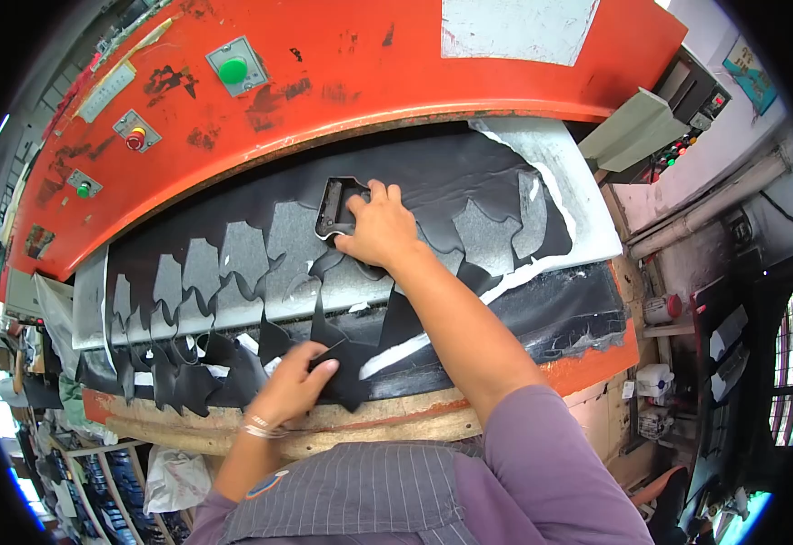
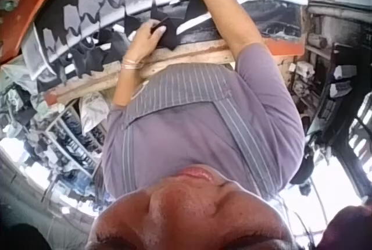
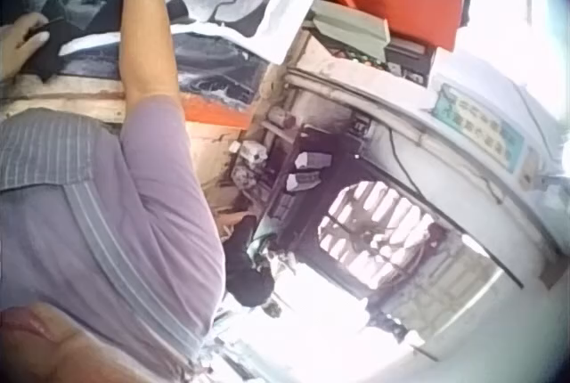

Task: Using a metal die and a hydraulic clicker press to cut shoe components from a sheet of black material.

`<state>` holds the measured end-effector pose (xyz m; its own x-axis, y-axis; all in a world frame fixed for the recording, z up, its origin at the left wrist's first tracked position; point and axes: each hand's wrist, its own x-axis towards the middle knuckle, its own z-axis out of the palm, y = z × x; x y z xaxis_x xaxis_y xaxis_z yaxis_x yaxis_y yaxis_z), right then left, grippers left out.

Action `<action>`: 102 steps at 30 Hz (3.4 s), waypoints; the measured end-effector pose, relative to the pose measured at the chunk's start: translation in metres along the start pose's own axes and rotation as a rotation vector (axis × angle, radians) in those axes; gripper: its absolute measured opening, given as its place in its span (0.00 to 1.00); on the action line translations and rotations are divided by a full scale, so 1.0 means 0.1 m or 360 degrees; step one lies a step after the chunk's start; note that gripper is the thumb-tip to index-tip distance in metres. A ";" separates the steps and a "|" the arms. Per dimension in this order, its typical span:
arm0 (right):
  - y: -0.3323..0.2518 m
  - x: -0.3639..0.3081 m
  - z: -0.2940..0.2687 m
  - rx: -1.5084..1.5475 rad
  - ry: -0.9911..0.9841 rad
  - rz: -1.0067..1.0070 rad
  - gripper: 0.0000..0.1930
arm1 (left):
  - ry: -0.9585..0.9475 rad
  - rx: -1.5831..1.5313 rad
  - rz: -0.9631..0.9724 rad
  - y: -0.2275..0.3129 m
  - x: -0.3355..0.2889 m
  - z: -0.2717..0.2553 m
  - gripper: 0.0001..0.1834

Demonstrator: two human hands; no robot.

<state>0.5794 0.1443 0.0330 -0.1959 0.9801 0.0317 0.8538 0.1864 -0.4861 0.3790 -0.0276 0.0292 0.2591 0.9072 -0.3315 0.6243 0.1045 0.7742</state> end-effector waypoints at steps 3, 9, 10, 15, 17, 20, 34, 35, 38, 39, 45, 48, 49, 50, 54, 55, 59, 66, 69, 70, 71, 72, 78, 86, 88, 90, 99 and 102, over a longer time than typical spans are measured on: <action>0.17 -0.14 0.00 0.0051 0.0086 -0.0056 0.47 | 0.0740 0.0748 0.0359 0.17 -0.05 -0.43 0.35; 0.36 -0.46 0.12 0.0082 0.0203 -0.0153 0.63 | 0.0769 -0.0012 0.0350 0.01 0.88 -0.42 0.39; 0.34 -0.46 0.14 0.0083 0.0199 -0.0158 0.63 | 0.0787 0.0098 0.0419 -0.12 1.03 -0.37 0.40; 0.48 -0.50 0.22 0.0066 0.0222 -0.0183 0.64 | 0.0668 0.0235 0.0534 -0.09 1.33 -0.10 0.42; 0.54 -0.49 0.22 0.0074 0.0244 -0.0197 0.64 | 0.0659 0.0336 0.0574 -0.08 1.35 -0.11 0.43; 0.59 -0.45 0.19 0.0072 0.0303 -0.0278 0.65 | 0.0597 0.0351 0.0623 -0.06 1.38 -0.12 0.44; 0.49 -0.47 0.31 0.0027 0.0269 -0.0249 0.60 | 0.0569 0.0539 0.0562 -0.15 1.39 -0.14 0.46; 0.49 -0.49 0.33 0.0017 0.0314 -0.0265 0.60 | 0.0571 0.0539 0.0552 -0.15 1.38 -0.15 0.46; 0.53 -0.51 0.34 0.0004 0.0349 -0.0277 0.61 | 0.0555 0.0538 0.0598 -0.16 1.40 -0.14 0.47; 0.54 -0.50 0.33 0.0003 0.0347 -0.0281 0.61 | 0.0559 0.0515 0.0596 -0.15 1.40 -0.14 0.48; 0.59 -0.46 0.34 0.0021 0.0392 -0.0375 0.57 | 0.0544 0.0584 0.0524 -0.16 1.46 -0.17 0.48; 0.61 -0.45 0.32 0.0013 0.0376 -0.0383 0.57 | 0.0505 0.0523 0.0528 -0.13 1.46 -0.16 0.48; 0.61 -0.45 0.30 0.0004 0.0346 -0.0378 0.56 | 0.0511 0.0529 0.0522 -0.13 1.44 -0.17 0.48; 0.60 -0.45 0.31 0.0008 0.0346 -0.0388 0.56 | 0.0492 0.0529 0.0520 -0.13 1.42 -0.18 0.48; 0.58 -0.50 0.32 -0.0063 0.0377 -0.0387 0.59 | 0.0498 0.0573 0.0525 -0.11 1.37 -0.18 0.48; 0.58 -0.49 0.31 -0.0030 0.0364 -0.0371 0.59 | 0.0504 0.0568 0.0527 -0.09 1.38 -0.19 0.49; 0.41 -0.62 0.24 -0.0001 0.0288 -0.0281 0.57 | 0.0529 0.0290 0.0486 -0.17 1.26 -0.23 0.49; -0.28 -0.95 -0.22 0.0406 0.0230 -0.0124 0.40 | 0.1485 -0.0467 0.0124 -1.16 0.40 -1.85 0.17; -0.95 -0.79 -0.51 0.0565 0.0592 -0.0387 0.32 | 0.2141 -0.0446 0.0166 -1.34 0.04 -2.82 0.20; -1.20 -0.70 -0.64 0.0711 0.0666 -0.0428 0.29 | 0.2308 -0.0452 0.0197 -1.35 -0.10 -3.11 0.21; -1.43 -0.61 -0.79 0.0793 0.0686 -0.0427 0.26 | 0.2546 -0.0318 0.0270 -1.28 -0.19 -3.32 0.21; -1.63 -0.50 -0.84 0.0887 0.0692 -0.0434 0.23 | 0.2790 -0.0161 0.0333 -1.24 -0.32 -3.51 0.21; -1.82 -0.20 -0.88 0.0450 0.0901 -0.0662 0.13 | 0.2061 -0.0091 0.0383 -1.08 -0.56 -4.00 0.20; -1.18 -1.78 -0.22 0.0262 -0.0823 -0.0371 0.27 | 0.0280 0.0116 0.0715 -0.59 -1.10 -1.33 0.07; -1.02 -2.14 -0.10 0.0069 -0.0650 -0.0691 0.30 | 0.0044 0.0243 0.0771 -0.26 -1.19 -0.82 0.14; -1.03 -2.25 -0.01 0.0024 -0.0510 -0.0664 0.28 | 0.0150 0.0356 0.0768 -0.12 -1.20 -0.54 0.18; -0.92 -2.10 0.03 -0.0123 -0.0320 -0.0521 0.12 | 0.0391 0.0473 0.0576 0.06 -0.95 -0.32 0.18; -0.85 -1.85 -0.19 0.0019 -0.0835 -0.0597 0.18 | 0.0355 0.0417 0.0512 0.11 -0.89 -0.43 0.16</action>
<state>0.5518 -0.0513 0.0852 -0.6923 0.6844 -0.2286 0.6769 0.5061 -0.5345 0.3310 -0.0901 0.0902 0.3232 0.9450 0.0495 0.7107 -0.2770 0.6466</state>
